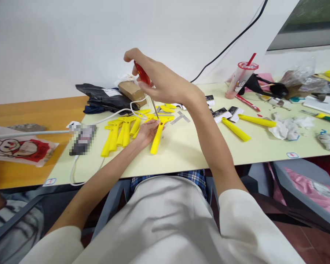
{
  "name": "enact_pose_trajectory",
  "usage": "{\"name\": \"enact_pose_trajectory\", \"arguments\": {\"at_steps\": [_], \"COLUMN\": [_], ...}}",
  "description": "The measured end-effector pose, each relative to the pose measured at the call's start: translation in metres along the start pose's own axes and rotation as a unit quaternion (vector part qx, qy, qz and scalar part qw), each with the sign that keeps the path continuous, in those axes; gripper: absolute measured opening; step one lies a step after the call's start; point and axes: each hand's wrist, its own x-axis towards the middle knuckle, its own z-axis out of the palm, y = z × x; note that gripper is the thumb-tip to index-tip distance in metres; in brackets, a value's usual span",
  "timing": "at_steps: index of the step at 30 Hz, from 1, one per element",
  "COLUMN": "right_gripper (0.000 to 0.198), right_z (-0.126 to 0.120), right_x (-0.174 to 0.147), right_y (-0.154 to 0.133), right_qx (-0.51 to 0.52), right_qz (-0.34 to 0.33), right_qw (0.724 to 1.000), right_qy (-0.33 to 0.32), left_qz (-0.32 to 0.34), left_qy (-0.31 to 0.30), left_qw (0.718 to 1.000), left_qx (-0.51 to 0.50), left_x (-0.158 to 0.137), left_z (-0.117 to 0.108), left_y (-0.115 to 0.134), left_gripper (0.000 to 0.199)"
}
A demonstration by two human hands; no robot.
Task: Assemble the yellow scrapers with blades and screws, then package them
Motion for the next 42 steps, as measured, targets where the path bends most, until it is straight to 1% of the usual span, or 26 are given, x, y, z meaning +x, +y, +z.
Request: {"name": "enact_pose_trajectory", "arguments": {"at_steps": [2, 7, 11, 13, 15, 18, 20, 23, 24, 27, 30, 32, 34, 37, 38, 40, 42], "right_gripper": [0.042, 0.034, 0.039, 0.037, 0.034, 0.036, 0.038, 0.036, 0.033, 0.024, 0.020, 0.021, 0.026, 0.038, 0.039, 0.033, 0.029], "right_z": [-0.003, -0.006, -0.006, -0.007, -0.008, -0.007, -0.006, -0.003, -0.002, 0.000, 0.002, 0.003, 0.005, 0.008, 0.009, 0.010, 0.007], "right_x": [-0.001, -0.001, -0.002, -0.002, -0.001, 0.000, 0.000, 0.000, 0.000, 0.001, 0.003, 0.004, 0.005, 0.007, 0.007, 0.006, 0.004], "right_y": [0.001, 0.002, 0.004, 0.006, 0.008, 0.009, 0.009, 0.008, 0.007, 0.008, 0.009, 0.010, 0.012, 0.014, 0.015, 0.015, 0.014], "right_qx": [-0.007, -0.086, -0.065, -0.063, -0.074, -0.076, -0.056, -0.028, -0.032, -0.070, -0.085, -0.080, -0.074, -0.089, -0.100, -0.113, -0.090], "right_qz": [0.001, -0.012, -0.019, -0.015, -0.005, 0.000, -0.010, -0.020, -0.026, -0.049, -0.056, -0.057, -0.059, -0.065, -0.067, -0.066, -0.061], "right_qw": [1.000, 0.996, 0.998, 0.998, 0.997, 0.997, 0.998, 0.999, 0.999, 0.996, 0.995, 0.995, 0.996, 0.994, 0.992, 0.991, 0.994], "right_qy": [-0.002, 0.006, -0.007, -0.012, -0.003, 0.012, 0.002, -0.025, -0.025, 0.000, 0.005, -0.007, -0.004, 0.030, 0.040, 0.042, 0.016], "left_qz": [0.002, 0.008, 0.008, 0.007, 0.007, 0.010, 0.008, 0.000, 0.000, 0.007, 0.003, -0.001, -0.003, 0.001, 0.003, 0.008, 0.011], "left_qy": [-0.001, -0.011, -0.007, -0.004, -0.003, -0.007, 0.000, 0.015, 0.014, -0.002, -0.003, 0.006, 0.012, 0.004, -0.003, -0.012, -0.006], "left_qw": [1.000, 1.000, 1.000, 1.000, 1.000, 1.000, 1.000, 1.000, 1.000, 1.000, 1.000, 1.000, 1.000, 1.000, 1.000, 1.000, 1.000], "left_qx": [-0.001, 0.002, 0.001, 0.007, 0.011, 0.013, 0.013, 0.010, 0.009, 0.010, 0.015, 0.013, 0.010, 0.014, 0.016, 0.015, 0.008], "left_x": [0.000, -0.002, -0.002, -0.001, -0.002, -0.003, -0.003, -0.002, -0.002, -0.002, -0.002, -0.002, -0.001, -0.002, -0.001, -0.001, 0.001], "left_z": [0.001, 0.002, 0.002, 0.001, 0.002, 0.003, 0.004, 0.005, 0.005, 0.006, 0.006, 0.006, 0.005, 0.005, 0.004, 0.003, 0.002], "left_y": [0.001, 0.003, 0.003, 0.003, 0.002, 0.002, 0.003, 0.003, 0.003, 0.003, 0.002, 0.002, 0.002, 0.002, 0.001, 0.000, 0.000], "left_gripper": [0.020, 0.022, 0.021, 0.021, 0.022, 0.022, 0.022, 0.022, 0.022, 0.023, 0.023, 0.021, 0.019, 0.018, 0.018, 0.017, 0.016]}}
